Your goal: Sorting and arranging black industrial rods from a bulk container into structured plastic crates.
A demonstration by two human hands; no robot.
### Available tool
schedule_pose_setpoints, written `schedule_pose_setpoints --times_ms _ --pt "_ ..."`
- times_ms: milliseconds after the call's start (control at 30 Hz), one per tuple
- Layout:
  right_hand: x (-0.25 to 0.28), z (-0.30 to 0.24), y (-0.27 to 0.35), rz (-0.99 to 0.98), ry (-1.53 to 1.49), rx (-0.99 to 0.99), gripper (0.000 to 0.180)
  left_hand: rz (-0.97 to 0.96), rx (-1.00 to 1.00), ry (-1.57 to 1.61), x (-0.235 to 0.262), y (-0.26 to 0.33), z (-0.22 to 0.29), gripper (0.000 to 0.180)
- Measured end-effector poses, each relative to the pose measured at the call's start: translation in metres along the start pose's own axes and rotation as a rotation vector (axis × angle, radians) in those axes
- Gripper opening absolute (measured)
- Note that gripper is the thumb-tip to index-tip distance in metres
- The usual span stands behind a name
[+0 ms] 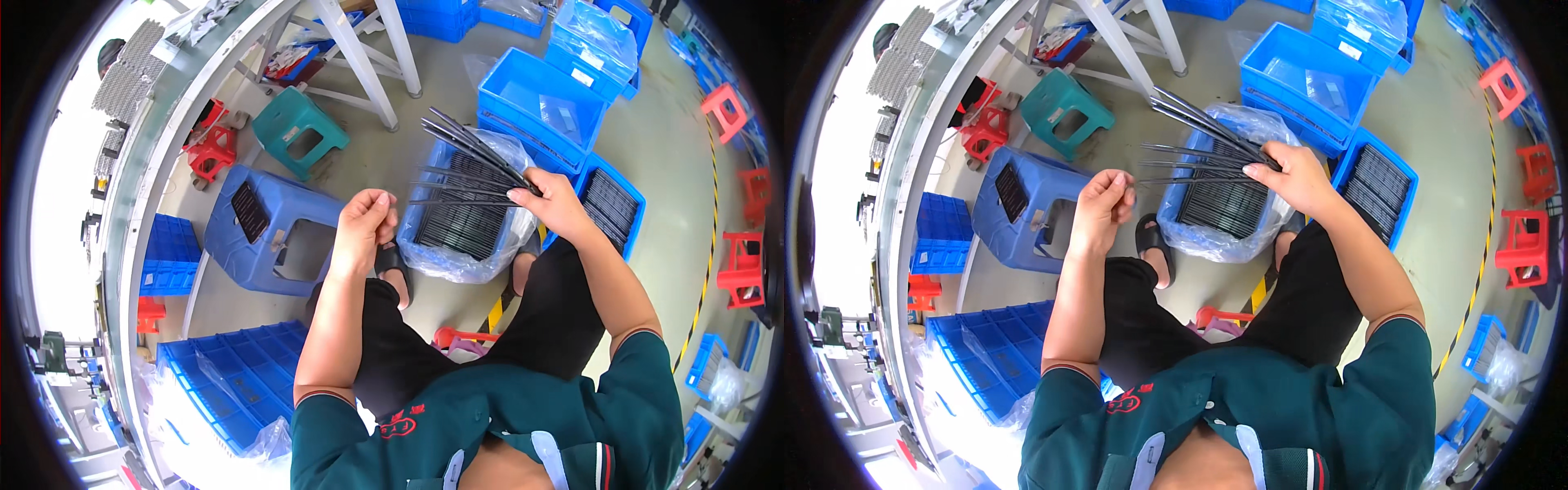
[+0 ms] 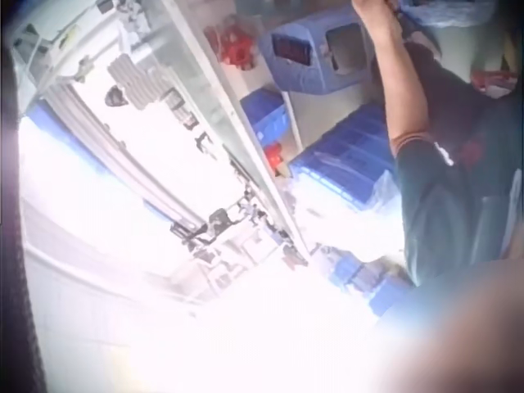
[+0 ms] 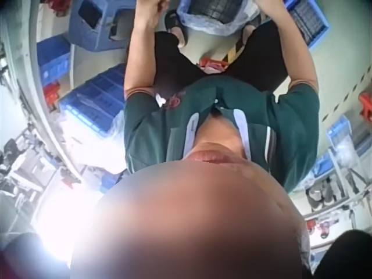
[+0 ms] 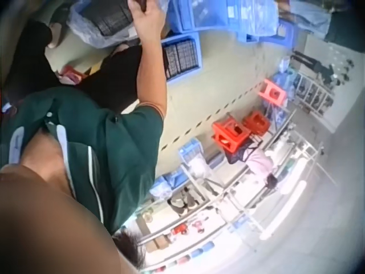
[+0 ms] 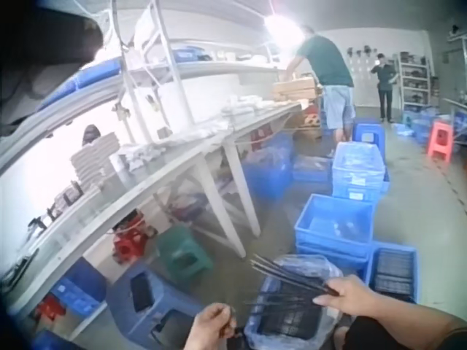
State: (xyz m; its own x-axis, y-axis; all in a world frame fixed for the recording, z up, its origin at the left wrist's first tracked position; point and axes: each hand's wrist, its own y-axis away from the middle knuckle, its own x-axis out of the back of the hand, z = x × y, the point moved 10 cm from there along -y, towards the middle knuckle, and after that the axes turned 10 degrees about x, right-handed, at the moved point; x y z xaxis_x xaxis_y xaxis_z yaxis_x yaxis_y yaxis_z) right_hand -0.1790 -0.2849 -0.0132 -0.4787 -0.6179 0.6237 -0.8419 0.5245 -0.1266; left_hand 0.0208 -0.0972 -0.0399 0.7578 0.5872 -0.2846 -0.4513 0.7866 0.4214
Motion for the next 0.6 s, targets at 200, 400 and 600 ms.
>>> schedule_pose_setpoints --times_ms 200,400,600 --pt "-0.015 -0.006 -0.004 -0.062 -0.176 0.007 0.029 -0.028 -0.151 -0.028 -0.014 0.005 0.019 0.013" --pt "-0.017 -0.016 -0.006 -0.065 -0.075 0.019 0.029 -0.025 -0.321 0.011 -0.014 0.011 0.033 0.012" --pt "-0.017 -0.019 -0.007 -0.051 -0.075 0.031 0.028 0.018 -0.366 -0.046 -0.012 0.016 0.037 0.013"
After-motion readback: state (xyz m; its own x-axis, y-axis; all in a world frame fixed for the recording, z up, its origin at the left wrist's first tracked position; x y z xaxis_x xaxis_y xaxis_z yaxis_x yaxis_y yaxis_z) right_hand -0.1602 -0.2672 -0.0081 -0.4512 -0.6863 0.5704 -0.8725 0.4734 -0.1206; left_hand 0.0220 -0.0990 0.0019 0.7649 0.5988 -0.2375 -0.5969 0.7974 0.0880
